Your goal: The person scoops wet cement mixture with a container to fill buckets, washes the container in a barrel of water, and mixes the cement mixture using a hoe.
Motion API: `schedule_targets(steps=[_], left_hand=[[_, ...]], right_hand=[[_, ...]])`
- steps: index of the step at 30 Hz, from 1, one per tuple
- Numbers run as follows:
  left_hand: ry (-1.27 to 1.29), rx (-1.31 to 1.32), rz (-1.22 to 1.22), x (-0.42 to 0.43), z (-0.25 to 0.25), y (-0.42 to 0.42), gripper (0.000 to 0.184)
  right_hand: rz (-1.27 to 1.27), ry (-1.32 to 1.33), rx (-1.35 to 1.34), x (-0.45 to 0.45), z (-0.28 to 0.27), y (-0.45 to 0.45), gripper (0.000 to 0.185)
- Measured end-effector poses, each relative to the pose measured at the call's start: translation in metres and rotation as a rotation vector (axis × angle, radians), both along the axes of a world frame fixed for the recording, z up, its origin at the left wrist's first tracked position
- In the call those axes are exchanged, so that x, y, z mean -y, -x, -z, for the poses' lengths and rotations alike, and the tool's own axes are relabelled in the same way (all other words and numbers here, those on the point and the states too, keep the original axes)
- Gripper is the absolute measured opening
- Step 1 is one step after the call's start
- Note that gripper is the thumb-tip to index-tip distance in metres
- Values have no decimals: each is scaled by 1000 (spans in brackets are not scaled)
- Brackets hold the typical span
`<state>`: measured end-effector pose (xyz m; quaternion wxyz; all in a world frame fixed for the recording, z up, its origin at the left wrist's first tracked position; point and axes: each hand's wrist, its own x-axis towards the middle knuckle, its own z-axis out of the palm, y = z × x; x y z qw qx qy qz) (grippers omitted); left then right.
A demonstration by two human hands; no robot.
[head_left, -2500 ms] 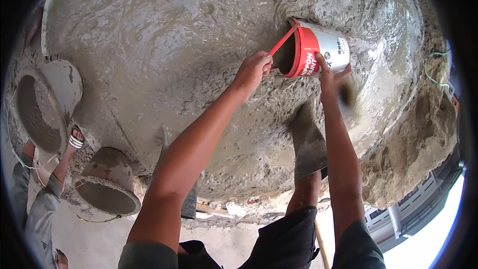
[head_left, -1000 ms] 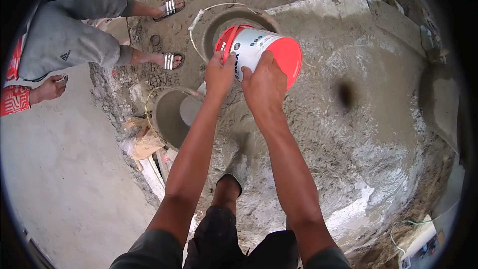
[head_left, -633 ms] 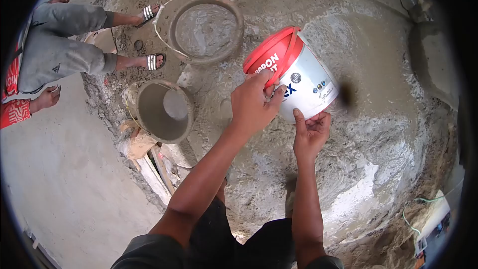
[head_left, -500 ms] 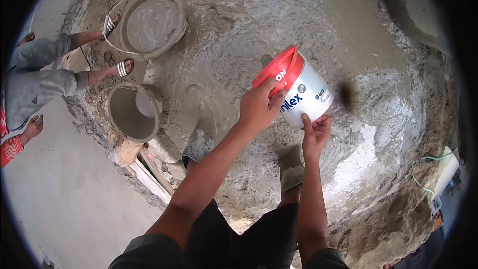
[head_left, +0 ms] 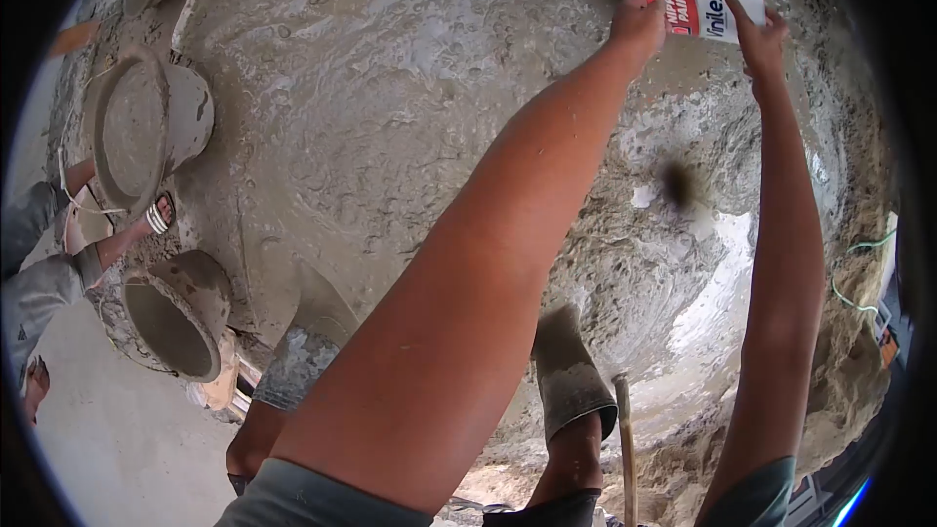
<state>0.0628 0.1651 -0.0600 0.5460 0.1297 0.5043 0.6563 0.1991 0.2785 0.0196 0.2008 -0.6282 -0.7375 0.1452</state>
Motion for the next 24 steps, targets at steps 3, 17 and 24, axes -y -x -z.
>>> schedule_targets(steps=[3, 17, 24], left_hand=[[56, 54, -27, 42, 52, 70, 15], [217, 615, -413, 378, 17, 74, 12], [375, 890, -639, 506, -33, -34, 11]], right_hand=[[-79, 130, -177, -1, 58, 101, 128], [-316, 365, 330, 227, 87, 215, 120], [-508, 637, 363, 345, 58, 171, 112]])
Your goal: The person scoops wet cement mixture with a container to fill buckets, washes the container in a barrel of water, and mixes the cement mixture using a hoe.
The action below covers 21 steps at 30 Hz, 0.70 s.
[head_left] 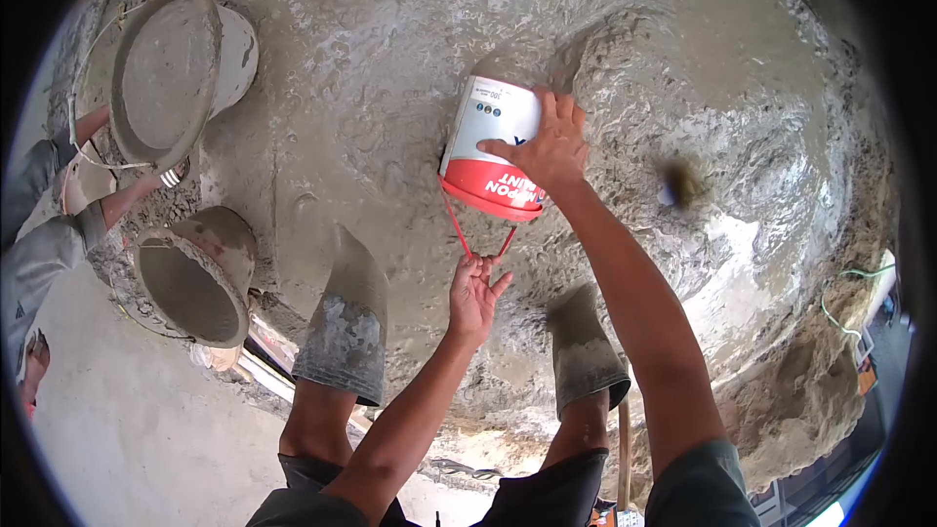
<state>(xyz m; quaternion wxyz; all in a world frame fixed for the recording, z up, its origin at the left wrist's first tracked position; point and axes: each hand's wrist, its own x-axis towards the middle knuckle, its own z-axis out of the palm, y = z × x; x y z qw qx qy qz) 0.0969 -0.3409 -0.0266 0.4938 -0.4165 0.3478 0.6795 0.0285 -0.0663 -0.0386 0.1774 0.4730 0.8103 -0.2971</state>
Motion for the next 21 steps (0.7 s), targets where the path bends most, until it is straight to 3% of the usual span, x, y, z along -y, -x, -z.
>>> schedule_targets(steps=[4, 6, 9, 10, 11, 12, 13, 15, 17, 18, 19, 21], left_hand=[[97, -105, 94, -12, -55, -8, 13], [197, -99, 141, -19, -111, -21, 15], [289, -31, 190, -10, -164, -28, 21], [266, 41, 201, -8, -171, -25, 23], [236, 84, 228, -6, -178, -22, 25], [207, 125, 257, -5, -185, -18, 26], [176, 136, 297, -4, -191, -12, 27], [220, -143, 481, -26, -239, 24, 27], [137, -208, 458, -20, -257, 36, 26], [114, -259, 444, -13, -266, 48, 26], [132, -250, 445, -9, -282, 62, 24], [186, -410, 489, 9, -301, 84, 20]], right_hand=[[-73, 191, 76, 58, -7, -29, 113], [-91, 257, 99, 83, -9, -53, 113], [-6, 413, 38, 75, -4, -73, 114], [-2, 414, 26, 68, 1, -81, 102], [98, 744, -65, 53, 14, -93, 92], [321, 863, -43, 51, 3, -101, 79], [377, 848, 62, 45, 3, -112, 71], [496, 841, 94, 37, -43, -116, 62], [263, 591, 4, 28, -33, -152, 52], [301, 698, -42, 22, -51, -153, 47], [436, 641, -134, 29, -83, -148, 41], [458, 565, -200, 33, -124, -132, 30]])
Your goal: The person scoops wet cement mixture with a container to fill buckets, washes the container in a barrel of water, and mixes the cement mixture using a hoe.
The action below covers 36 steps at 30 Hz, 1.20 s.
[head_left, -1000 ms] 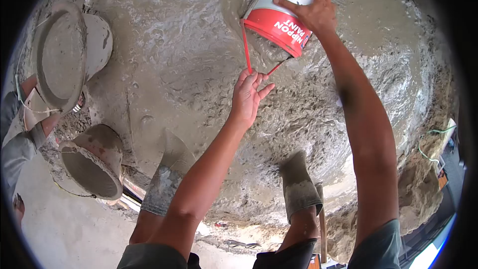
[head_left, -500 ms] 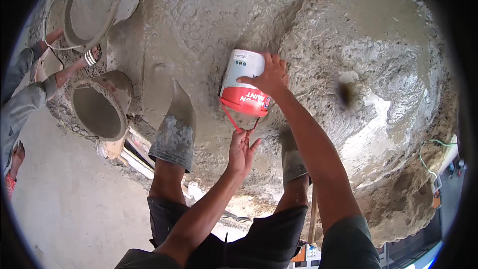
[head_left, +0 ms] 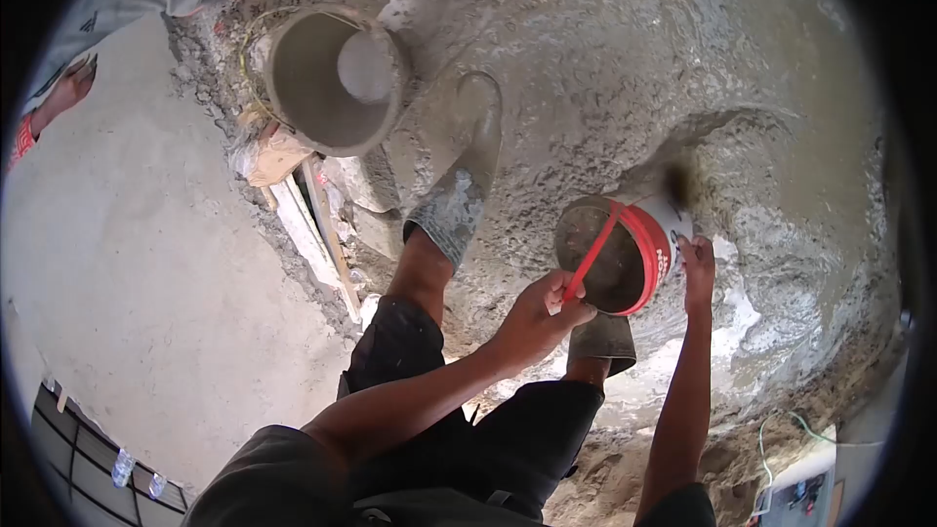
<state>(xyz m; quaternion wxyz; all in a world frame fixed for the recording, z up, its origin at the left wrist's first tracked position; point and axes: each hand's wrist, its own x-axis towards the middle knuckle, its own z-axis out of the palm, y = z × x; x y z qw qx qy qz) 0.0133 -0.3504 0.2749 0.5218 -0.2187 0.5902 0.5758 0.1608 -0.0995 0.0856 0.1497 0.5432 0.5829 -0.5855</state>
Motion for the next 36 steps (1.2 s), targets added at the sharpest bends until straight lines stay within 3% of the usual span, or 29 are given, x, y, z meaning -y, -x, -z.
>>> schedule_targets(steps=[3, 5, 9, 11, 16, 18, 20, 23, 25, 26, 27, 28, 29, 30, 32, 36], left_hand=[[127, -221, 107, 23, -41, 45, 19], [162, -328, 113, 44, -60, 72, 18], [174, -374, -23, 82, -87, 141, 17], [214, -362, -115, 100, -89, 174, 16], [435, -571, -93, 151, -73, 241, 13], [487, -610, -95, 178, -61, 264, 14], [534, -578, -137, 185, -49, 276, 18], [598, -606, -148, 211, -23, 286, 28], [654, -523, -70, 251, -9, 300, 38], [700, -525, -265, 218, -13, 293, 37], [640, -552, -222, 204, -16, 281, 35], [578, -580, -181, 193, -19, 271, 33], [514, -608, -140, 186, -20, 267, 32], [769, -968, 475, 232, -2, 272, 31], [1064, -992, 409, 198, -20, 251, 27], [954, -899, 59, 200, -53, 226, 24]], right_hand=[[14, 118, -148, 2, -32, 16, 40], [62, 141, -293, 30, -76, 80, 44], [-31, 275, -479, 80, -90, 164, 40], [-35, 303, -443, 115, -87, 202, 44], [-157, 50, -269, 198, -140, 309, 48], [-142, -43, -366, 224, -149, 331, 53], [-293, -197, -426, 242, -163, 349, 54], [-372, -214, -528, 265, -173, 376, 48], [-410, -302, -545, 291, -165, 395, 31], [-560, -482, -576, 296, -177, 393, 28], [-504, -512, -621, 318, -177, 396, 32], [-608, -652, -670, 338, -180, 392, 32], [-511, -658, -687, 350, -192, 391, 23], [-415, -661, -703, 363, -204, 387, 20], [-564, -688, -770, 391, -222, 369, 22], [-820, -742, -870, 427, -247, 345, 30]])
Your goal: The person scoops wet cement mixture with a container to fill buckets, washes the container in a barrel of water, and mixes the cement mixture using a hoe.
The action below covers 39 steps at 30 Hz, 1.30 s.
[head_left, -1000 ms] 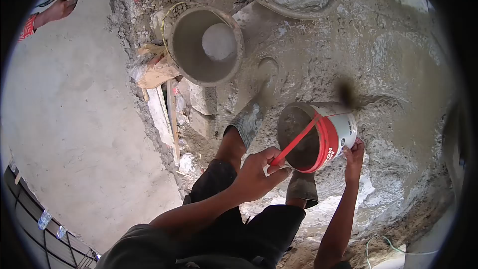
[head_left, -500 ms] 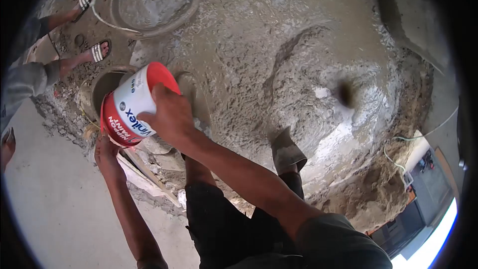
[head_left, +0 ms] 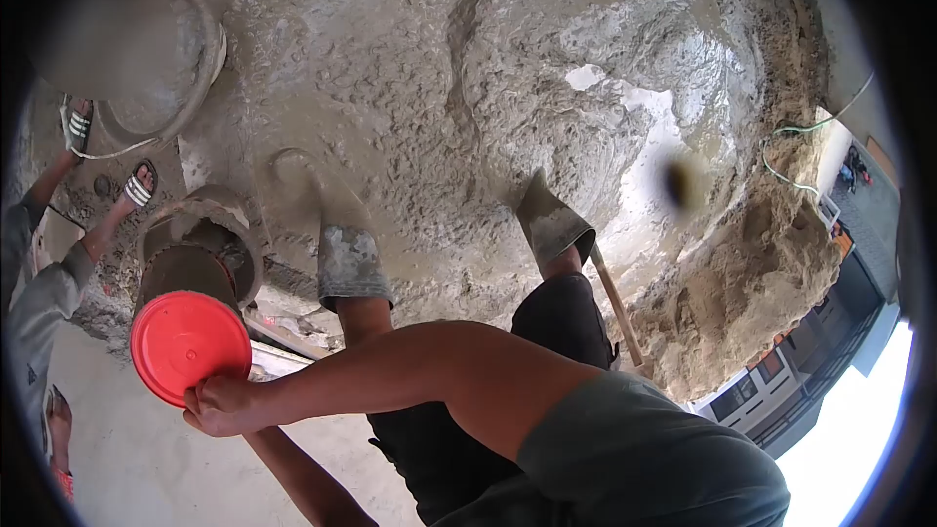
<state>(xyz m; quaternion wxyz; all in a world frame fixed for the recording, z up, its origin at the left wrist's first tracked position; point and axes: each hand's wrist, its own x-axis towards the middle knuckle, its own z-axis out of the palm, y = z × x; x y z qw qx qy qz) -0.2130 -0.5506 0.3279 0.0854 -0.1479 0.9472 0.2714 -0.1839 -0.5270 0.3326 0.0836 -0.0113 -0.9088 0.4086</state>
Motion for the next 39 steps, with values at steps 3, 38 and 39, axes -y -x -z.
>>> schedule_targets(steps=[3, 38, 39], left_hand=[[-29, -35, -14, -13, -8, -23, 24], [-1063, 1092, -313, -131, 363, -373, 24], [-1015, 1081, -371, -123, 353, -380, 24]], right_hand=[[-14, -108, 11, -23, 6, -5, 23], [1417, -167, 818, -308, 375, -410, 111], [1393, -79, 829, -299, 371, -416, 109]])
